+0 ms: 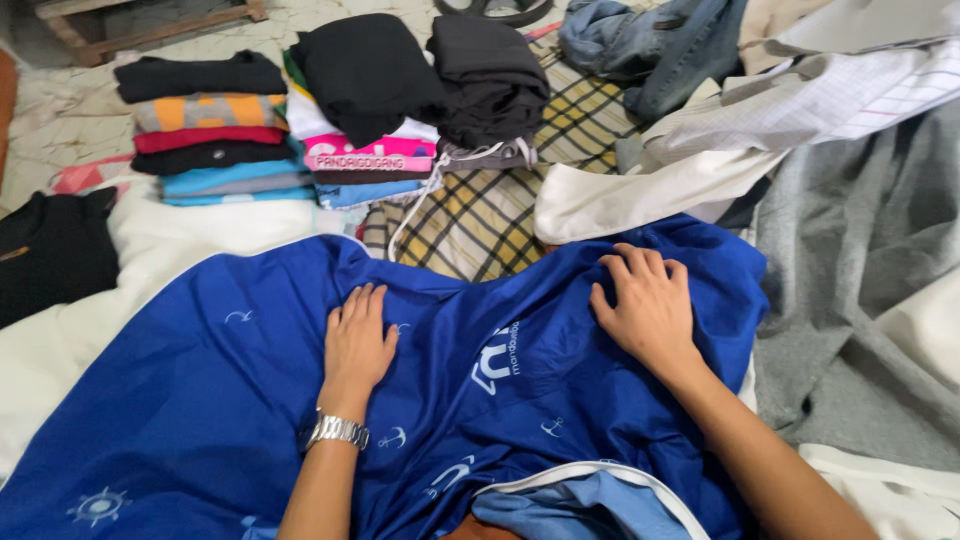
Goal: The person picks up a grey and white sweatshirt from a pile of laundry and unfolds it to view different sections of the garment.
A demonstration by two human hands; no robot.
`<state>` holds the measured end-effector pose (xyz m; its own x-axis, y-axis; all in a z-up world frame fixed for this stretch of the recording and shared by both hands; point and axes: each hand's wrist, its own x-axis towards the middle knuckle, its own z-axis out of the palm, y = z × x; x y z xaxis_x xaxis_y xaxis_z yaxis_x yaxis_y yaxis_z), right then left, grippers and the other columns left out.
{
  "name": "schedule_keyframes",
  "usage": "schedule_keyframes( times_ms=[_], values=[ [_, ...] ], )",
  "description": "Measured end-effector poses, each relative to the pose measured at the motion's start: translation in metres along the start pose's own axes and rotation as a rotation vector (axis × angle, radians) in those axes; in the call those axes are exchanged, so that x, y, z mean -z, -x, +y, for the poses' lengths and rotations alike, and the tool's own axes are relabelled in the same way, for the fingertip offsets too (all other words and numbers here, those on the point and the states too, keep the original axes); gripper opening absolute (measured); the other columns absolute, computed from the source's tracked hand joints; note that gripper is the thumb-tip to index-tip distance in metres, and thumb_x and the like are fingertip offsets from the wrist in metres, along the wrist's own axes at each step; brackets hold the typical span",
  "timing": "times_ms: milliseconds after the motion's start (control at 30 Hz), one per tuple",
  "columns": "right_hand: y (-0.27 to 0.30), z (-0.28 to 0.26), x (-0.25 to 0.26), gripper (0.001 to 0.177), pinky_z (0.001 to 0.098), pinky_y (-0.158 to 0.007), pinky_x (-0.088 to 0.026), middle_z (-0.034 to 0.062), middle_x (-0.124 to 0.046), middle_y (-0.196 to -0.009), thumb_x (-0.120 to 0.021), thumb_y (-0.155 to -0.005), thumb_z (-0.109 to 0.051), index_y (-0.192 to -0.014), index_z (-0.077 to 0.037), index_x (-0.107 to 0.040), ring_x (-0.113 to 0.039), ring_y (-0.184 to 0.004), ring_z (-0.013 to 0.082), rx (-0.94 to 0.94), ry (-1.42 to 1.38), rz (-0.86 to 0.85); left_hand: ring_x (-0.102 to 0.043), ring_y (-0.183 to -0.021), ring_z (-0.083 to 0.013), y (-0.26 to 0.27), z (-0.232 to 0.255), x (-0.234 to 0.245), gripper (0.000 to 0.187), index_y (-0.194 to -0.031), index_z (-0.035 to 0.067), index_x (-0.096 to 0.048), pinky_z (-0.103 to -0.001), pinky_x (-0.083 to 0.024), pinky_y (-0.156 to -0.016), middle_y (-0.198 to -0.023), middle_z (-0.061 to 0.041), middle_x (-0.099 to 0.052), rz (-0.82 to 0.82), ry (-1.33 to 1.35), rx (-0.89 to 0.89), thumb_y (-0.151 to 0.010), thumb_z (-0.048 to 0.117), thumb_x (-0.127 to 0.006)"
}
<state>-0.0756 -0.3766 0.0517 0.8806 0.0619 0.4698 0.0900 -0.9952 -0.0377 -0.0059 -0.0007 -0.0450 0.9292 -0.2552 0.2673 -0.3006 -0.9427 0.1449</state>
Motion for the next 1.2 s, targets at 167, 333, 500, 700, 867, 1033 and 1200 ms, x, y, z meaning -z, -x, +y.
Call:
schedule_keyframes(
  times_ms=[167,333,500,700,867,1033,1200],
  values=[
    [0.000,0.000,0.000,0.036,0.0467,-0.099,-0.041,0.0054,-0.064,-0.129,-0.069,-0.085,-0.034,-0.113,-0.011,-0.070,-0.056,-0.122,0.0252,0.006,-0.016,0.026,-0.044,-0.141,-0.0291,-0.002,0.007,0.005,0.065,-0.143,0.007,-0.049,-0.047,-0.036,-0.110,-0.149,-0.014,-0.052,0.006,0.030,-0.014,-0.086,0.029,-0.069],
    [-0.011,0.006,0.005,0.036,0.0466,-0.096,-0.040,0.0043,-0.064,-0.127,-0.072,-0.082,-0.034,-0.112,-0.015,-0.071,-0.055,-0.121,0.0270,-0.095,-0.152,-0.003,-0.049,-0.139,-0.0306,0.005,0.012,0.024,0.055,-0.139,0.006,-0.055,-0.046,-0.037,-0.110,-0.143,-0.015,-0.059,0.107,0.168,-0.137,-0.090,0.028,-0.066],
    [-0.016,0.028,0.017,0.035,0.0466,-0.097,-0.041,0.0059,-0.064,-0.126,-0.073,-0.086,-0.032,-0.117,-0.015,-0.070,-0.056,-0.119,0.0299,-0.174,-0.302,-0.041,-0.053,-0.135,-0.0330,-0.004,0.014,0.030,0.052,-0.136,0.005,-0.057,-0.048,-0.041,-0.107,-0.139,-0.017,-0.062,0.113,0.197,-0.114,-0.090,0.027,-0.066],
    [-0.020,0.064,0.018,0.034,0.0466,-0.094,-0.044,0.0080,-0.066,-0.121,-0.072,-0.087,-0.032,-0.116,-0.015,-0.070,-0.057,-0.116,0.0330,-0.281,-0.260,0.026,-0.054,-0.132,-0.0347,-0.005,0.009,0.031,0.054,-0.134,0.003,-0.057,-0.047,-0.044,-0.105,-0.137,-0.018,-0.062,0.088,0.251,-0.086,-0.088,0.027,-0.068],
    [-0.013,0.068,-0.001,0.032,0.0456,-0.092,-0.045,0.0079,-0.068,-0.117,-0.071,-0.086,-0.033,-0.114,-0.016,-0.071,-0.060,-0.113,0.0305,-0.369,-0.250,-0.071,-0.056,-0.128,-0.0360,-0.010,0.013,0.030,0.053,-0.134,0.004,-0.058,-0.046,-0.046,-0.102,-0.135,-0.018,-0.063,0.022,0.320,-0.069,-0.087,0.026,-0.070],
    [0.004,0.064,0.010,0.032,0.0429,-0.095,-0.045,0.0063,-0.069,-0.118,-0.069,-0.087,-0.031,-0.115,-0.015,-0.070,-0.061,-0.114,0.0278,-0.227,-0.231,-0.137,-0.059,-0.124,-0.0377,-0.031,0.015,0.036,0.052,-0.133,0.005,-0.058,-0.046,-0.047,-0.101,-0.134,-0.018,-0.063,-0.018,0.429,-0.085,-0.087,0.025,-0.070],
    [0.015,0.072,0.028,0.042,0.0429,-0.093,-0.044,0.0106,-0.064,-0.130,-0.070,-0.085,-0.028,-0.122,-0.008,-0.064,-0.059,-0.117,0.0301,-0.030,-0.363,-0.119,-0.060,-0.122,-0.0382,-0.068,0.042,0.040,0.048,-0.133,0.007,-0.059,-0.045,-0.048,-0.101,-0.131,-0.019,-0.064,-0.074,0.497,-0.175,-0.089,0.024,-0.070]
  ],
)
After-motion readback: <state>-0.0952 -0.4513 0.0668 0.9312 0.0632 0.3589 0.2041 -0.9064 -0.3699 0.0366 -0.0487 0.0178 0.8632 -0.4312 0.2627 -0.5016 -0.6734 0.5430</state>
